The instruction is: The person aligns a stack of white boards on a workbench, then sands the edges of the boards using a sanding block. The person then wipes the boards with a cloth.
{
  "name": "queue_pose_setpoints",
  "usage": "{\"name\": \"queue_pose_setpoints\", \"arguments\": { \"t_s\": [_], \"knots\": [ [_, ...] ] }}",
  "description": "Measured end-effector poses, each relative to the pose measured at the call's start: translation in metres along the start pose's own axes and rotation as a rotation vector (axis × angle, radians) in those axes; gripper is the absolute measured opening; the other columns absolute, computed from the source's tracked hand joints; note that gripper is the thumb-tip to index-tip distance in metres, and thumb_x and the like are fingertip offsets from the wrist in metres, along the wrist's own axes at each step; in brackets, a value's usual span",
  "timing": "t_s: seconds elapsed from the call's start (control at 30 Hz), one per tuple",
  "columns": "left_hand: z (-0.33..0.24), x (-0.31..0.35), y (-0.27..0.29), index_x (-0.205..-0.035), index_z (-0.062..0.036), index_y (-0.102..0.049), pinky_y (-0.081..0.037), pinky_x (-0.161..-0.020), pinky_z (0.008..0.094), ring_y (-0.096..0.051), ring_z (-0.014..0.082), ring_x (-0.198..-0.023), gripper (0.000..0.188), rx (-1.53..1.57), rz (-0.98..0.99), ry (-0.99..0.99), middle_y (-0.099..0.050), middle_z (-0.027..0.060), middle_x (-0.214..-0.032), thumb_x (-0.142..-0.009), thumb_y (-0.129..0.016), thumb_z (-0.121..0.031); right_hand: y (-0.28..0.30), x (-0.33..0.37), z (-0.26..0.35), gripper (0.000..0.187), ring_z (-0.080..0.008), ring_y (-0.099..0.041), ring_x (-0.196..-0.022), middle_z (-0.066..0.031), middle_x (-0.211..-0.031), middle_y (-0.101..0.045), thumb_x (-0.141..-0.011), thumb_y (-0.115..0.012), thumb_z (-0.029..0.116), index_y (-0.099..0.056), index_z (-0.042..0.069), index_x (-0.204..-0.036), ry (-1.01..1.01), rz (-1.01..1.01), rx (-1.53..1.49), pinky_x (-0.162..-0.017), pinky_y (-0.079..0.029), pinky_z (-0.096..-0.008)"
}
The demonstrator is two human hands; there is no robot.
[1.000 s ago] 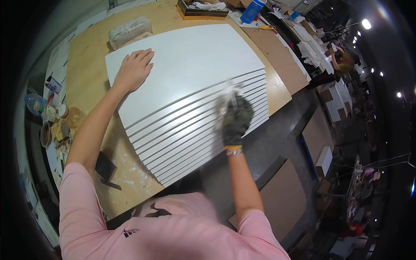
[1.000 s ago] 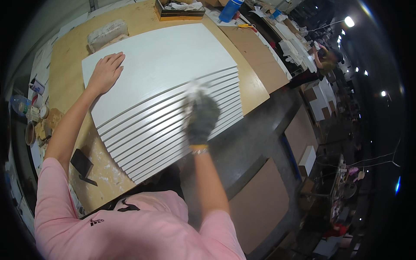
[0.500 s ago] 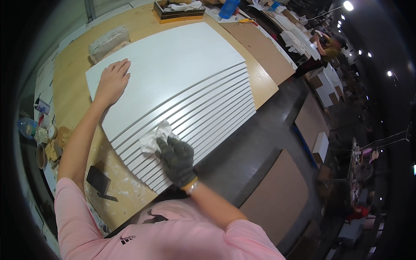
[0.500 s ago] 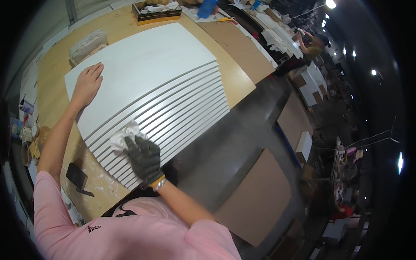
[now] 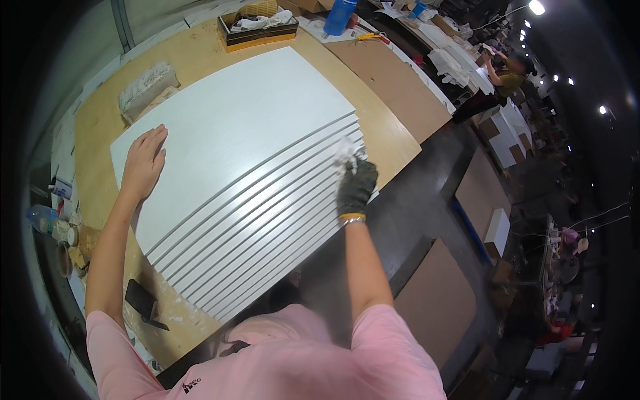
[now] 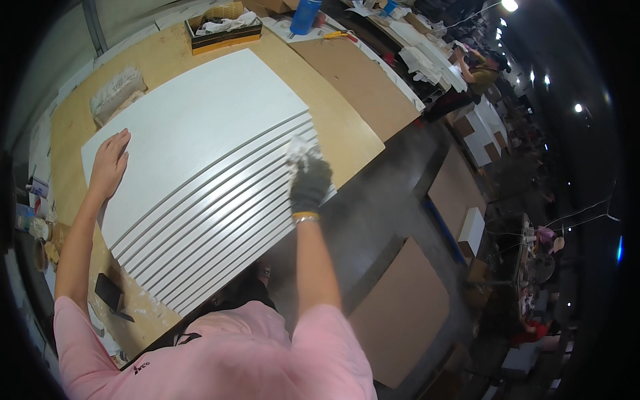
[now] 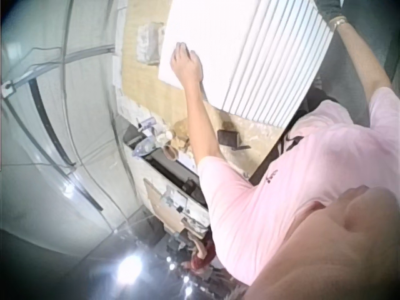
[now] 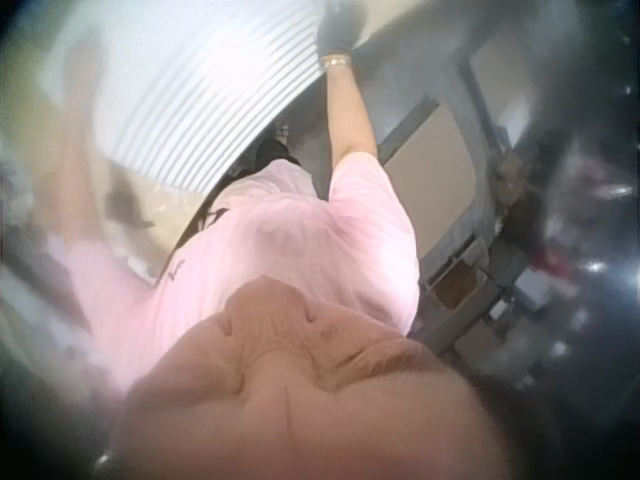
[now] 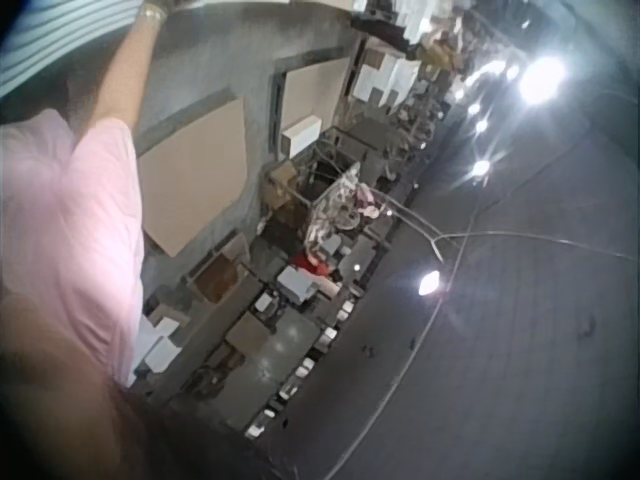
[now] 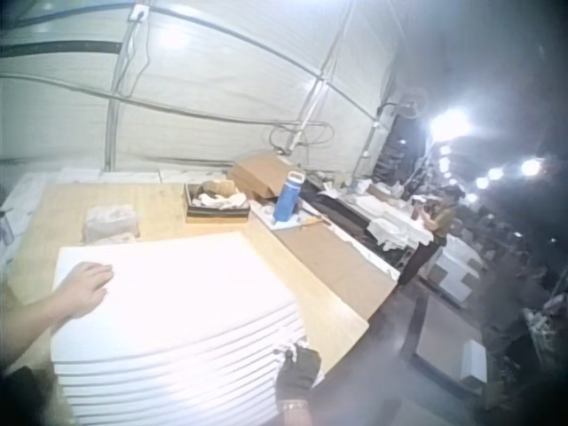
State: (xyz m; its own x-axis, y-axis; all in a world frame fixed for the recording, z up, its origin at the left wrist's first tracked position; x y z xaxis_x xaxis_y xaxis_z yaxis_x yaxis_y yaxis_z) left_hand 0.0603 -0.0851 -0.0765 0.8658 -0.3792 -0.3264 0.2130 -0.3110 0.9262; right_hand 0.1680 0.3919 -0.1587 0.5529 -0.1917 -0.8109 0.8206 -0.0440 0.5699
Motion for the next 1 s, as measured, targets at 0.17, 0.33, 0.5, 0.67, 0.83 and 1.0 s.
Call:
{"name": "queue_pose_setpoints", "arguments": {
  "t_s": [0.17,0.33,0.5,0.67,0.83,1.0],
  "knots": [
    [0.027,0.010,-0.017,-0.140,-0.0060,-0.050,-0.031,-0.117,0.0448,-0.040,0.0325,-0.142,0.047,-0.012,-0.001,0.106,-0.050,0.0084,-0.150,-0.093,-0.045,-0.003,-0.046,-0.056,-0.099,0.016,-0.0341,-0.062,-0.089,-0.0150,-0.094,-0.065,-0.097,-0.056,0.019,-0.066,0.006,-0.101,-0.522,0.287,-0.021,-0.080,-0.048,-0.0460],
    [0.016,0.010,-0.017,-0.141,-0.0083,-0.048,-0.029,-0.118,0.0462,-0.039,0.0327,-0.143,0.050,-0.042,0.020,0.169,-0.048,0.0095,-0.152,-0.092,-0.041,0.000,0.023,-0.064,0.110,0.040,-0.0327,-0.060,-0.110,-0.0158,-0.114,-0.065,-0.091,-0.060,0.020,-0.060,0.004,-0.128,0.254,0.243,-0.675,-0.102,-0.044,-0.0471],
    [0.014,0.012,-0.011,-0.140,-0.0083,-0.048,-0.028,-0.119,0.0462,-0.039,0.0326,-0.143,0.050,-0.042,0.030,0.168,-0.048,0.0094,-0.152,-0.092,-0.041,0.000,-0.001,-0.020,0.180,0.033,-0.0310,-0.057,-0.123,-0.0154,-0.123,-0.065,-0.095,-0.059,0.022,-0.061,0.003,-0.121,0.480,0.296,-0.773,-0.113,-0.040,-0.0463],
    [-0.005,-0.002,-0.011,-0.140,-0.0073,-0.049,-0.030,-0.118,0.0446,-0.040,0.0330,-0.142,0.049,-0.007,-0.006,0.138,-0.049,0.0106,-0.150,-0.092,-0.042,0.000,-0.072,-0.116,-0.028,0.022,-0.0372,-0.062,-0.108,-0.0185,-0.113,-0.069,-0.091,-0.065,0.021,-0.070,0.003,-0.104,0.036,0.197,-0.324,-0.098,-0.047,-0.0450],
    [0.000,0.003,-0.002,-0.138,-0.0063,-0.050,-0.031,-0.117,0.0439,-0.041,0.0340,-0.141,0.049,-0.043,-0.007,0.187,-0.050,0.0108,-0.150,-0.090,-0.044,0.002,-0.045,-0.145,-0.003,0.016,-0.0341,-0.064,-0.098,-0.0159,-0.102,-0.070,-0.093,-0.065,0.015,-0.071,0.004,-0.102,-0.177,0.191,-0.945,-0.085,-0.052,-0.0441],
    [0.003,0.009,-0.005,-0.139,-0.0063,-0.049,-0.032,-0.118,0.0437,-0.041,0.0342,-0.140,0.051,-0.046,0.023,0.191,-0.050,0.0108,-0.149,-0.089,-0.044,0.003,0.016,-0.077,0.155,0.031,-0.0310,-0.064,-0.104,-0.0119,-0.113,-0.069,-0.080,-0.070,0.019,-0.070,0.009,-0.110,0.572,0.355,-0.882,-0.097,-0.050,-0.0449]
  ]
}}
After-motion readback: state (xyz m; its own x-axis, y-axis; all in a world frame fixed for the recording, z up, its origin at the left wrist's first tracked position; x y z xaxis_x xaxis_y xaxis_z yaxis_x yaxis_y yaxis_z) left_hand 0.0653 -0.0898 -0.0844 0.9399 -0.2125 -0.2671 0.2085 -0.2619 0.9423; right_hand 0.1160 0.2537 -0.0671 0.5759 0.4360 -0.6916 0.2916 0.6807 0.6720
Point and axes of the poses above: each hand's wrist, its own x-axis away from the middle knuckle, its own y-axis out of the back of the hand, z = x × y, the point moved 9 cm from there along -x, towards the middle knuckle
